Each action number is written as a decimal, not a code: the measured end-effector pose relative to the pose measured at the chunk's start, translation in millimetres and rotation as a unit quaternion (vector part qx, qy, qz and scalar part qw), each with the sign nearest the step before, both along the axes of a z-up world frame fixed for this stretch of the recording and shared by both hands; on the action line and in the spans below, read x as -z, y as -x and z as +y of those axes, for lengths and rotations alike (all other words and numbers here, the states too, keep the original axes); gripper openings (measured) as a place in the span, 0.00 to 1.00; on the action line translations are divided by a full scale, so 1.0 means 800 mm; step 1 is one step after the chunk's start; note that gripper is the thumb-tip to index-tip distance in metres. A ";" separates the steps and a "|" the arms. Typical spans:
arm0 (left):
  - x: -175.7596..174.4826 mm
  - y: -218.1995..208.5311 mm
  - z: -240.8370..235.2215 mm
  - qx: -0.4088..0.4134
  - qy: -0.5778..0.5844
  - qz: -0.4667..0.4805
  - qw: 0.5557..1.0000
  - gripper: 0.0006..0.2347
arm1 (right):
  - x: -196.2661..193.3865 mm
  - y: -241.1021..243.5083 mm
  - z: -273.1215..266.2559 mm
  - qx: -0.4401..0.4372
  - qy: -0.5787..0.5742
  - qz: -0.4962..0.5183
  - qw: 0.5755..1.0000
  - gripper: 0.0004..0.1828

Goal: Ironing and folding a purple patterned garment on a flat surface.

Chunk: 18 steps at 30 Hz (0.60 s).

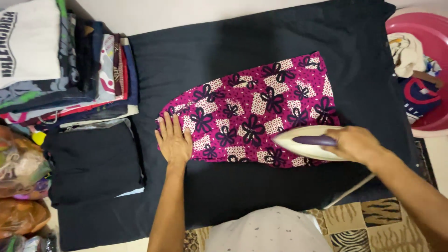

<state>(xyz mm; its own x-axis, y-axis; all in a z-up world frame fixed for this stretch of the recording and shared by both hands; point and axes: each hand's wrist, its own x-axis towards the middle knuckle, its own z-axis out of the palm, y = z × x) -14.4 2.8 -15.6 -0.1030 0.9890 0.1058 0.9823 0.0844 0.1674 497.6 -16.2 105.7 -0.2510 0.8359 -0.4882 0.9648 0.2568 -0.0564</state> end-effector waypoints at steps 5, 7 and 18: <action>-0.003 -0.001 0.002 -0.002 0.004 -0.005 1.000 0.28 | -0.011 -0.078 -0.011 0.116 0.053 -0.055 0.990 0.22; -0.002 -0.002 0.001 -0.003 0.008 0.006 1.000 0.28 | -0.004 -0.098 -0.019 0.043 0.007 -0.055 0.998 0.21; 0.001 -0.001 0.002 -0.007 0.006 0.006 1.000 0.28 | -0.024 0.033 -0.025 -0.105 0.040 0.053 0.992 0.14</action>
